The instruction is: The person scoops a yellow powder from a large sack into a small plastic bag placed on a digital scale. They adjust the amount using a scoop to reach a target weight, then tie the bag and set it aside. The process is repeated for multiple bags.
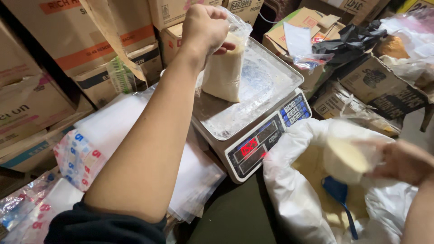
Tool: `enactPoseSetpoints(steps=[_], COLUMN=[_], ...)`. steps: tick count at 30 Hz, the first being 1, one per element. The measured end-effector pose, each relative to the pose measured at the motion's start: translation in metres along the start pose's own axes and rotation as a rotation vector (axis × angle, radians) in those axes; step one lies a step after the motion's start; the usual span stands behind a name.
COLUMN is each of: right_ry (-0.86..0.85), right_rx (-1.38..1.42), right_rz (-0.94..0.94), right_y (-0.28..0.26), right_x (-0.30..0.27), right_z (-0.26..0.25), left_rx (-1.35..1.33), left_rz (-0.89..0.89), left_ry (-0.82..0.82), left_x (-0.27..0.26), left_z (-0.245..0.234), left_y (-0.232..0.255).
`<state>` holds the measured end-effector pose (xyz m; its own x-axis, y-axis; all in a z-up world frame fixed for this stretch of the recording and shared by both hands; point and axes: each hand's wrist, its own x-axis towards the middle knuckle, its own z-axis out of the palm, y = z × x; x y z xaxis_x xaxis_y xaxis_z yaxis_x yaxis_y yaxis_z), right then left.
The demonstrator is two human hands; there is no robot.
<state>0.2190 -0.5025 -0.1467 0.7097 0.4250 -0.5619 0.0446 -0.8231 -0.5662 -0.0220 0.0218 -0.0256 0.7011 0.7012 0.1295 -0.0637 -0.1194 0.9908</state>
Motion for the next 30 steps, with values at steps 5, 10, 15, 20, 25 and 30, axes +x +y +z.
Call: enactPoseSetpoints(steps=[5,10,15,20,25,30], right_ry=[0.127,0.241,0.427,0.911,0.631,0.51], right_rx=[0.631,0.974,0.676,-0.233,-0.357,-0.38], right_rz=[0.336,0.454,0.429,0.3,0.533,0.581], right_y=[0.077,0.095,0.076,0.059,0.068,0.092], right_x=[0.014,0.07,0.067,0.018,0.014,0.035], right_z=[0.064,0.157,0.188,0.168,0.171,0.184], left_rx=[0.019,0.01,0.043,-0.21,-0.244,-0.32], left_rz=[-0.036,-0.036,-0.023,0.001,0.125,0.155], left_ry=[0.042,0.077,0.1,-0.006,-0.074,-0.211], left_x=[-0.003,-0.008,-0.013,-0.017,-0.027,-0.044], left_z=[0.004,0.008,0.011,0.022,0.059,0.093], left_y=[0.002,0.002,0.002,0.002,0.008,0.025])
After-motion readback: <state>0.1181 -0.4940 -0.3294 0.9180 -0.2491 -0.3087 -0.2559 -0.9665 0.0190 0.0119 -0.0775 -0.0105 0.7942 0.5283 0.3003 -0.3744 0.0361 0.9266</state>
